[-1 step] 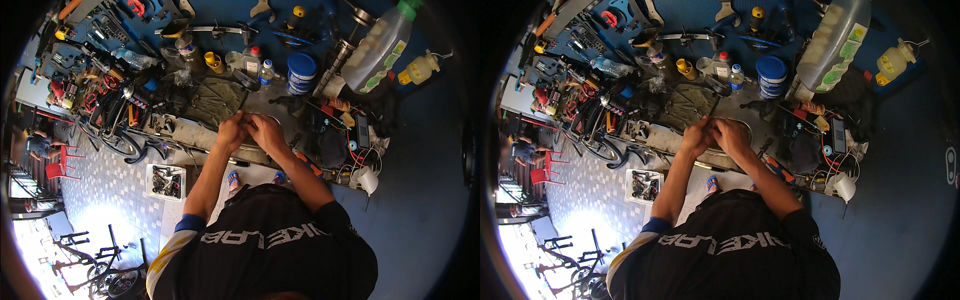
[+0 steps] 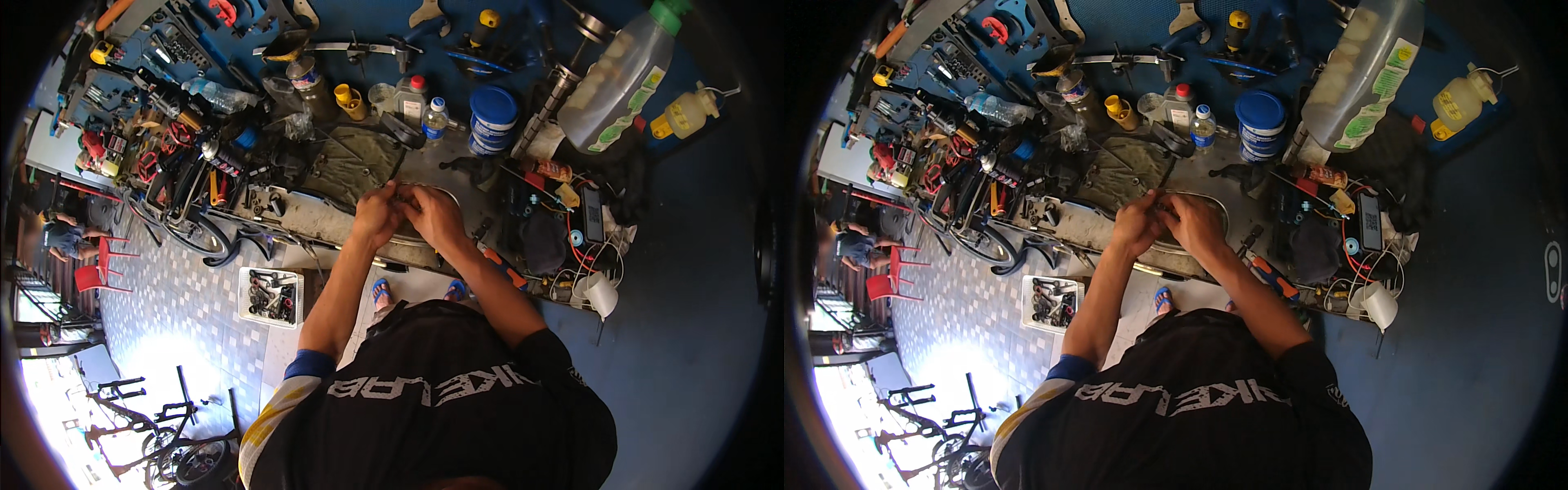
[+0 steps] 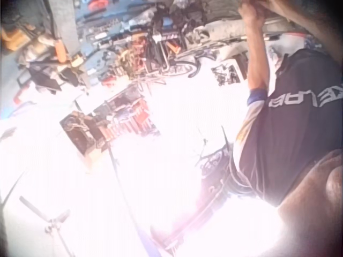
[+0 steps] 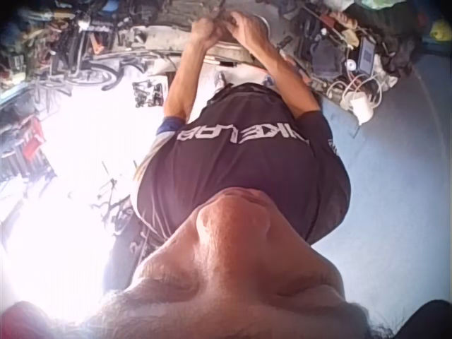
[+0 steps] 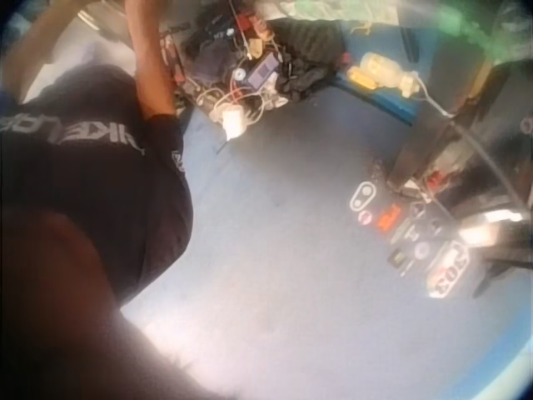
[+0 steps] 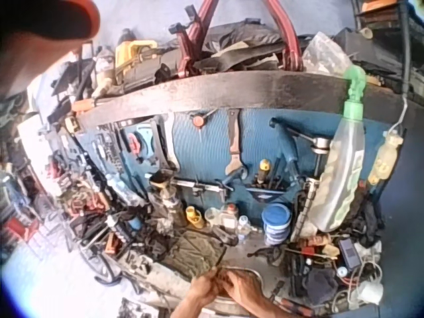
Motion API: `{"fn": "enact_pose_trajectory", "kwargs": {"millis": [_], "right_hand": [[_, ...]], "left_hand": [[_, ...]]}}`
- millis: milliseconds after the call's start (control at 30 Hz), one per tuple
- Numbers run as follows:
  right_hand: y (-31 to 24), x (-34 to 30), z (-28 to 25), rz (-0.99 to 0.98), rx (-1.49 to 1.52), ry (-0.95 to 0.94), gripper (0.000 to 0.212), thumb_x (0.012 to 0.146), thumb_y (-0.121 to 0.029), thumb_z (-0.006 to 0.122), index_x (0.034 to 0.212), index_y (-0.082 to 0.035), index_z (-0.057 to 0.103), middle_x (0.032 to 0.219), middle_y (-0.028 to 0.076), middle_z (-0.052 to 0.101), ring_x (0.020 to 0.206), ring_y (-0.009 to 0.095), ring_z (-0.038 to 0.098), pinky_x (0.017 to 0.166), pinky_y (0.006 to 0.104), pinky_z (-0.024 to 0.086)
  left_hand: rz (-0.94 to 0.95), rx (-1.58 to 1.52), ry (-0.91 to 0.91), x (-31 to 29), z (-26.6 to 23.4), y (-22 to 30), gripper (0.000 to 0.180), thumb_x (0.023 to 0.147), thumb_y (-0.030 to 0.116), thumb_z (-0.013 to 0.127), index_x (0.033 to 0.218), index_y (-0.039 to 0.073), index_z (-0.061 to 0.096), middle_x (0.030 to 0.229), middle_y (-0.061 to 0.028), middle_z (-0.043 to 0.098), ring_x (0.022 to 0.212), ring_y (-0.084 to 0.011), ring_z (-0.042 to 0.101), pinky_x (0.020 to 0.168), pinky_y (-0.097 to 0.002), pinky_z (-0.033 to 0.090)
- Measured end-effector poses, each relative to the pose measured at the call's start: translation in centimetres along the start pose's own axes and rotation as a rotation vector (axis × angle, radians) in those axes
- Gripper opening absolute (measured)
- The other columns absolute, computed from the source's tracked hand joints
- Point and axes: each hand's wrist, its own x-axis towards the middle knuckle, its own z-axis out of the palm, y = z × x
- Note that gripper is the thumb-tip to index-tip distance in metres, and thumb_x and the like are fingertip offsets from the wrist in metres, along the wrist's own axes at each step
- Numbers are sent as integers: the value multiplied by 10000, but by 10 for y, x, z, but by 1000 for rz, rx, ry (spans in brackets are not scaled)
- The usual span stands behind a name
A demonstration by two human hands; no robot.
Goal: The person cleans a bicycle chain by hand and with a brush, scrubbing it over a metal tray to collect debris. They repeatedly dip the brush into a container and scrub the chain, then place the cleaned chain on the workbench.
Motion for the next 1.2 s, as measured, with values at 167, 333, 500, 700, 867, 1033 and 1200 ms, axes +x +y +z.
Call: {"fn": "enact_pose_trajectory", "kwargs": {"millis": [167, 333, 500, 700, 867, 1033, 1200], "right_hand": [[-1, 8, -5, 200, 86, -97, 231, 857, -251, 798, 970, -65, 722, 867, 113, 716, 778, 311, 710, 693, 420, 549], [15, 30, -1, 224, 92, -277, 228, 849, -255, 776, 874, -36, 718, 815, 115, 703, 752, 303, 701, 677, 424, 532], [30, 35, 8, 236, 117, -161, 241, 851, -227, 768, 935, -8, 714, 827, 130, 719, 748, 284, 701, 672, 411, 528], [34, 36, 5, 152, 309, -251, 251, 920, -151, 706, 1131, -15, 715, 907, 166, 748, 796, 278, 729, 700, 395, 547], [67, 4, -31, 51, -111, -383, 391, 898, -65, 666, 1279, -138, 719, 1199, 178, 678, 1030, 333, 686, 894, 420, 549], [70, -41, -47, -105, -453, -611, 474, 840, -15, 661, 1267, -205, 740, 1434, 137, 530, 1266, 318, 561, 971, 421, 533], [90, -55, -41, -137, -530, -563, 446, 822, -18, 680, 1234, -184, 732, 1496, 143, 484, 1328, 336, 515, 1063, 459, 484]], "left_hand": [[-3, 63, -68, -9, 9, 15, 379, 1110, 231, 498, 1335, -65, 569, 1294, -170, 652, 1044, -246, 687, 869, -356, 578], [4, 252, -146, 9, -7, 18, 382, 1098, 254, 541, 1303, -62, 607, 1238, -146, 680, 1053, -220, 680, 939, -389, 555], [109, 129, -28, 18, -15, -2, 362, 1079, 262, 587, 1265, -43, 645, 1167, -91, 716, 1027, -178, 678, 945, -370, 545], [167, 106, 58, 16, -18, -9, 281, 1044, 183, 640, 1271, 17, 647, 1148, -84, 736, 1019, -179, 712, 858, -324, 547], [252, 129, 83, 20, -21, 0, 332, 999, 103, 684, 1323, 76, 616, 1128, -80, 735, 1006, -191, 725, 786, -320, 544], [202, 8, 97, 34, -32, 0, 283, 1008, 150, 691, 1280, 119, 620, 1148, -81, 726, 1028, -227, 729, 781, -360, 552], [137, -16, 66, 29, -21, 4, 276, 1020, 196, 686, 1286, 161, 618, 1210, -95, 706, 1084, -274, 721, 798, -411, 562]]}}
